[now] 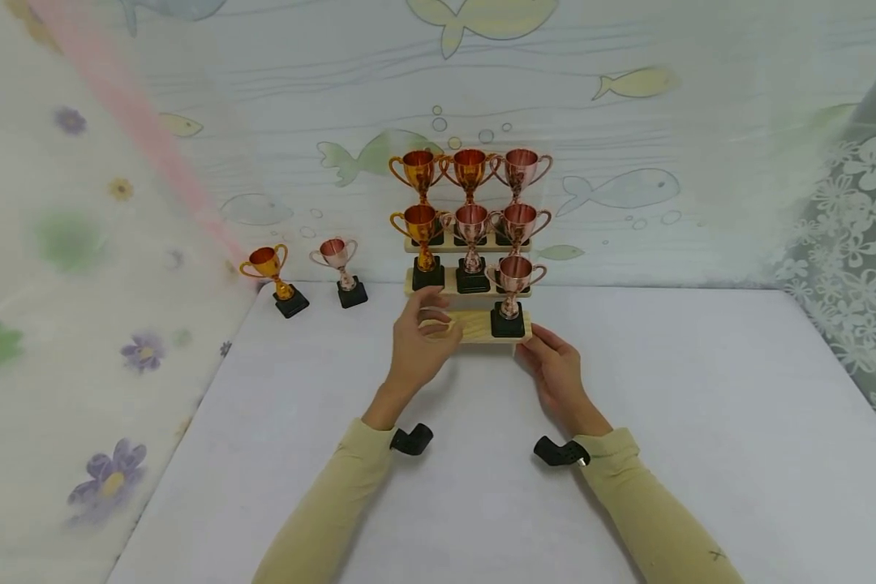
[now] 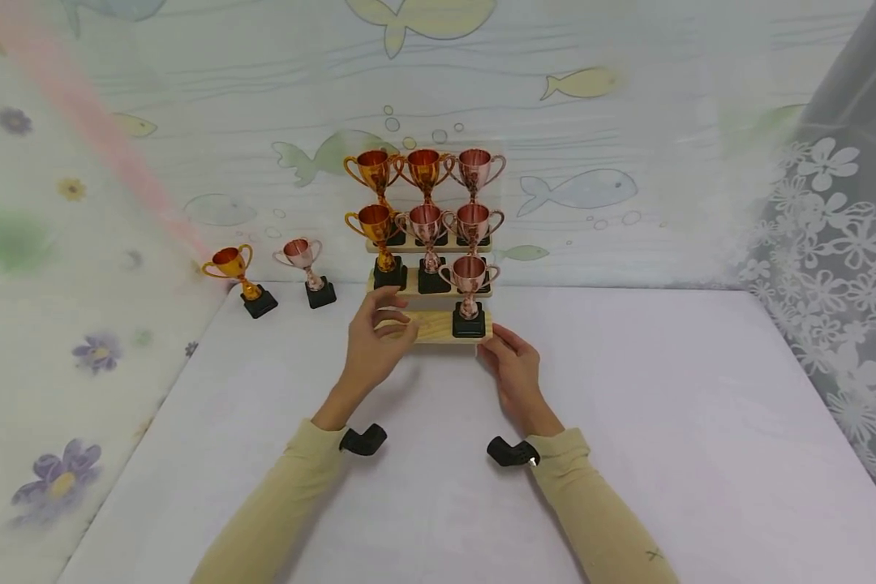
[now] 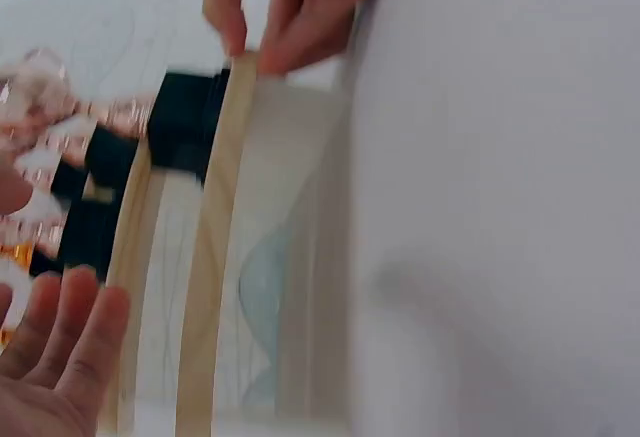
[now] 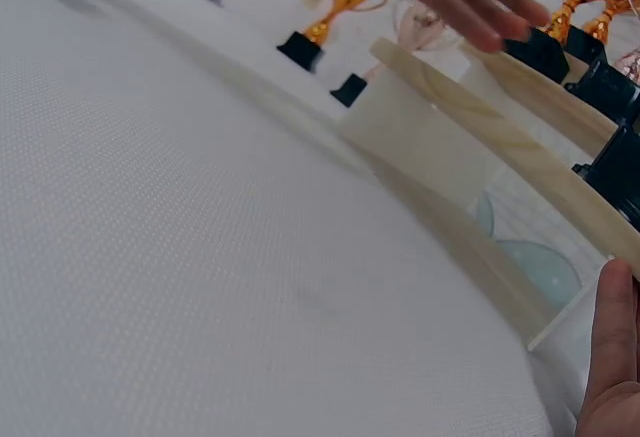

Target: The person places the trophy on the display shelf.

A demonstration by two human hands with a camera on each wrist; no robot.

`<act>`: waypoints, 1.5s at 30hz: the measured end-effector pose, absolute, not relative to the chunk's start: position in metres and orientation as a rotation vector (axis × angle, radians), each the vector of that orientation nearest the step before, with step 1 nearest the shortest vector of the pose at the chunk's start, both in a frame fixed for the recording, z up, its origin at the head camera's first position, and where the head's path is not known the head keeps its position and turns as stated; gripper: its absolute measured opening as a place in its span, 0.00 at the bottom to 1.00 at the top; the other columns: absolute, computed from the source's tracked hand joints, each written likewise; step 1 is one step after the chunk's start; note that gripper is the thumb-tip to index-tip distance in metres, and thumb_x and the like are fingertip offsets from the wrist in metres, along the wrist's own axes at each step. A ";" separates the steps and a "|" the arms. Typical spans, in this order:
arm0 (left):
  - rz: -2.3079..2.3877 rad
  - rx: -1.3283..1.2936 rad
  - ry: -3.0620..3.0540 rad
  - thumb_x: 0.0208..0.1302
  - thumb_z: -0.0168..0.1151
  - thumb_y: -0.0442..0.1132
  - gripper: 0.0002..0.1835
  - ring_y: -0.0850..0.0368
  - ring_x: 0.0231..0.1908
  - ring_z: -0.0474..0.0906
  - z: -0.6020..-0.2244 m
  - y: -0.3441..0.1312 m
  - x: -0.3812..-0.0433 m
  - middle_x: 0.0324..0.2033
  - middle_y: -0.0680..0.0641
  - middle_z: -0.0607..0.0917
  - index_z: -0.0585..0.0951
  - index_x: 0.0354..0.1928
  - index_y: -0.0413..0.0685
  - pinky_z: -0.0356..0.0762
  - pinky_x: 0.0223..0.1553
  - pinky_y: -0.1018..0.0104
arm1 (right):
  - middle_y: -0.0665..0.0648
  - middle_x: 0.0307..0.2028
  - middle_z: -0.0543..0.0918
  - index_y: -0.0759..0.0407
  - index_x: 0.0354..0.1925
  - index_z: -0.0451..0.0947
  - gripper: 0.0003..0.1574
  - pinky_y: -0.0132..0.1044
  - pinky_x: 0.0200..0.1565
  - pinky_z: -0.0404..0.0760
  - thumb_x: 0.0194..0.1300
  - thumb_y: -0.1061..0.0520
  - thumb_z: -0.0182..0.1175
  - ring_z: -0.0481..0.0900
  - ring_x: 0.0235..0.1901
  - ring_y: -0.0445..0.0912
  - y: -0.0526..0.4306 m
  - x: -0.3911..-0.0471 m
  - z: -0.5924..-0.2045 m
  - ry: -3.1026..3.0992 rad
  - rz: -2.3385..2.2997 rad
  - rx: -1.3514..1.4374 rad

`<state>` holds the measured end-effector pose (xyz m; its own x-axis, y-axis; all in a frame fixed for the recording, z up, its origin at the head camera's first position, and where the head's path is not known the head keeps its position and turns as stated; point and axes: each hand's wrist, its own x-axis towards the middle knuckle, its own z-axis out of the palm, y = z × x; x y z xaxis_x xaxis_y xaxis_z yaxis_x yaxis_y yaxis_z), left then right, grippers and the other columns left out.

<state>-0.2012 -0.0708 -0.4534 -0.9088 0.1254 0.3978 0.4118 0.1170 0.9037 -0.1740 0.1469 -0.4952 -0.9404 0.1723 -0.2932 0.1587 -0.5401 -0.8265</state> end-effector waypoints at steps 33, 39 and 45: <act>-1.842 0.034 -2.523 0.70 0.64 0.35 0.46 0.40 0.76 0.56 -0.429 -0.252 -0.264 0.78 0.35 0.56 0.46 0.80 0.38 0.57 0.77 0.47 | 0.58 0.56 0.74 0.74 0.71 0.60 0.32 0.28 0.55 0.83 0.72 0.71 0.52 0.83 0.44 0.36 0.149 -0.174 -0.492 -1.480 2.732 -0.575; -1.873 0.138 -2.418 0.69 0.66 0.37 0.44 0.41 0.76 0.57 -0.422 -0.238 -0.274 0.77 0.38 0.58 0.52 0.79 0.40 0.60 0.77 0.53 | 0.61 0.59 0.73 0.74 0.71 0.60 0.32 0.28 0.55 0.83 0.72 0.72 0.51 0.83 0.44 0.36 0.149 -0.176 -0.494 -1.479 2.733 -0.579; -1.887 0.256 -2.281 0.67 0.69 0.38 0.40 0.48 0.72 0.65 -0.436 -0.231 -0.293 0.74 0.43 0.67 0.60 0.77 0.46 0.66 0.74 0.59 | 0.59 0.56 0.74 0.74 0.71 0.60 0.31 0.28 0.55 0.83 0.72 0.72 0.51 0.83 0.44 0.36 0.150 -0.176 -0.495 -1.473 2.735 -0.565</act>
<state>-0.2928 -0.2308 -0.4362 -0.9709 -0.2386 0.0213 -0.0237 0.1843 0.9826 -0.1759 0.1501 -0.4954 -0.9358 0.1536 -0.3172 0.1803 -0.5646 -0.8054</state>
